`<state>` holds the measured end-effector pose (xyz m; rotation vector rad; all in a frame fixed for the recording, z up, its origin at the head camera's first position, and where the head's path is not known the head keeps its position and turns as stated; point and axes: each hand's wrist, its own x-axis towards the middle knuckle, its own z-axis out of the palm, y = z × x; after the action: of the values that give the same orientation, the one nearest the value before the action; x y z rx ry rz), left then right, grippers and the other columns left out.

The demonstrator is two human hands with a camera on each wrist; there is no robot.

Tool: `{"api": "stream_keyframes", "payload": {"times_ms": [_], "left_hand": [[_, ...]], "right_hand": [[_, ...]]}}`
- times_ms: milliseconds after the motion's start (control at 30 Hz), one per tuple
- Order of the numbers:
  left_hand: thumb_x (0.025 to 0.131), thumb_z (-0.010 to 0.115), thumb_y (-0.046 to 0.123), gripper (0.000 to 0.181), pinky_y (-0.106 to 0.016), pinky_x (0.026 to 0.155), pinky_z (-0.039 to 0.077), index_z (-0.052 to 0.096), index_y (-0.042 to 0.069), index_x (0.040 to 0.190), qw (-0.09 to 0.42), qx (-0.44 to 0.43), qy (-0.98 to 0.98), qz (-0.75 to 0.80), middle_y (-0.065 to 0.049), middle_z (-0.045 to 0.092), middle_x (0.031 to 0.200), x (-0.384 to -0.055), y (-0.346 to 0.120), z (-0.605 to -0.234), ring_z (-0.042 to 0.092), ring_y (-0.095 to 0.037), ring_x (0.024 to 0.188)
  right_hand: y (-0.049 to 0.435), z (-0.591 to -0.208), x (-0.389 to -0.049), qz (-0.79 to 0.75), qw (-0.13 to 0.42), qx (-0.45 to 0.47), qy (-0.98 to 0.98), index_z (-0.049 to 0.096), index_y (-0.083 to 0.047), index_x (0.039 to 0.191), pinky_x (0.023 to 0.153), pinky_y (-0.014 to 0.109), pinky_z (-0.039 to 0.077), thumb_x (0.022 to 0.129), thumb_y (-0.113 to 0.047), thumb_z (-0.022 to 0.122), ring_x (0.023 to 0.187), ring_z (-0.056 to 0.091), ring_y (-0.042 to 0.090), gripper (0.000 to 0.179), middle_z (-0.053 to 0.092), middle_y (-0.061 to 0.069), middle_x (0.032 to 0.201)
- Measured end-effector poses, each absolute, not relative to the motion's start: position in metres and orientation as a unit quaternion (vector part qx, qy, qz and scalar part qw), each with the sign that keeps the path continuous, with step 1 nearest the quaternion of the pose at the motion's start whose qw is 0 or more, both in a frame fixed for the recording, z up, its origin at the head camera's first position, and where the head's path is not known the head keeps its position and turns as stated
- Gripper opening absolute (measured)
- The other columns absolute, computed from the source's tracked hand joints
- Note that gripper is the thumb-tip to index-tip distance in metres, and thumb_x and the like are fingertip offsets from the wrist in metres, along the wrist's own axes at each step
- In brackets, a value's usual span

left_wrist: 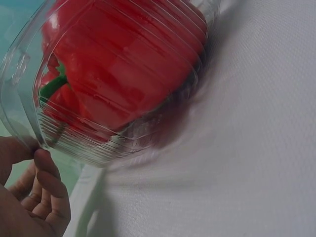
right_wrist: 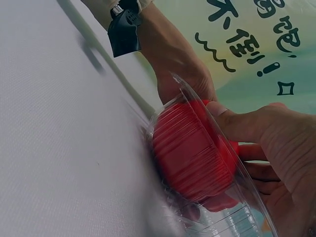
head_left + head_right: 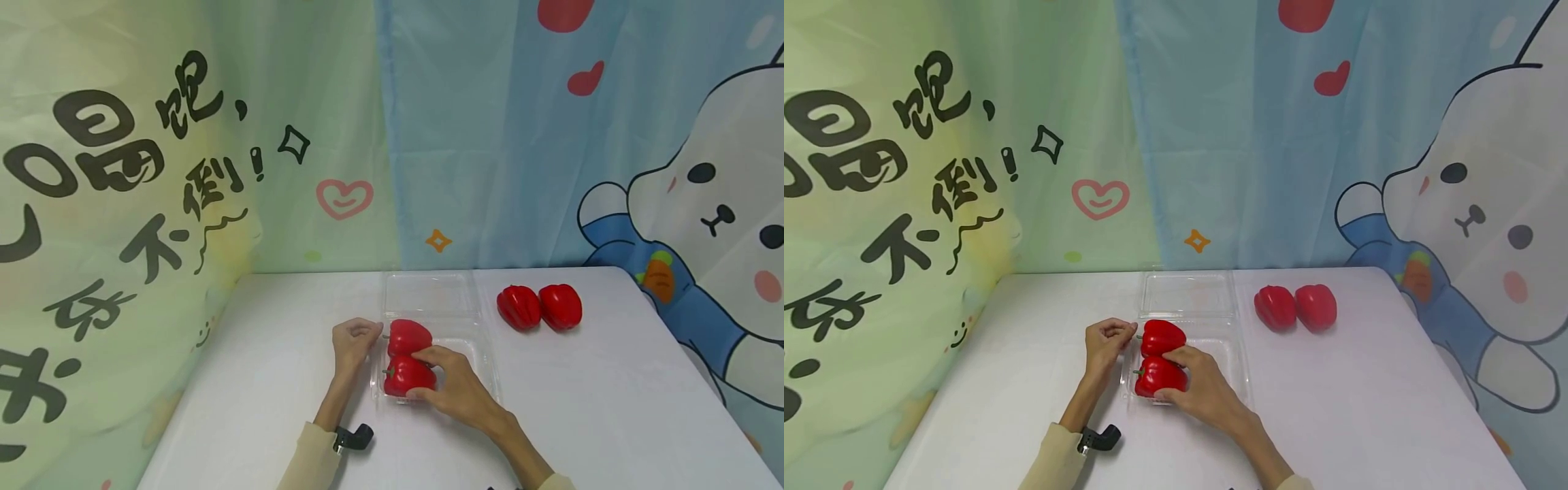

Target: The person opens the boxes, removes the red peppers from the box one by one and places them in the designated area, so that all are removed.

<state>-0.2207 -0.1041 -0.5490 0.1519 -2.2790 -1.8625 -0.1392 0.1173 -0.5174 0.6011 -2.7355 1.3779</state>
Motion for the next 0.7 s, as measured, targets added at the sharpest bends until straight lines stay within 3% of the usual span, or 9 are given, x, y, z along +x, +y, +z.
{"api": "stream_keyframes", "payload": {"times_ms": [700], "left_hand": [[0.096,0.081,0.015,0.02,-0.023,0.059,0.051,0.078,-0.001,0.085,0.097,0.054,-0.769,-0.63,-0.022,0.077,0.076,-0.221,-0.1035,-0.5508,0.068,-0.019,0.066]], "right_hand": [[0.1175,-0.5203,-0.1401,0.437,0.034,0.211,-0.874,0.072,-0.01,0.139,0.099,0.042,0.065,0.078,-0.029,0.098,0.124,0.071,0.025,0.069,0.075,0.005,0.137]]}}
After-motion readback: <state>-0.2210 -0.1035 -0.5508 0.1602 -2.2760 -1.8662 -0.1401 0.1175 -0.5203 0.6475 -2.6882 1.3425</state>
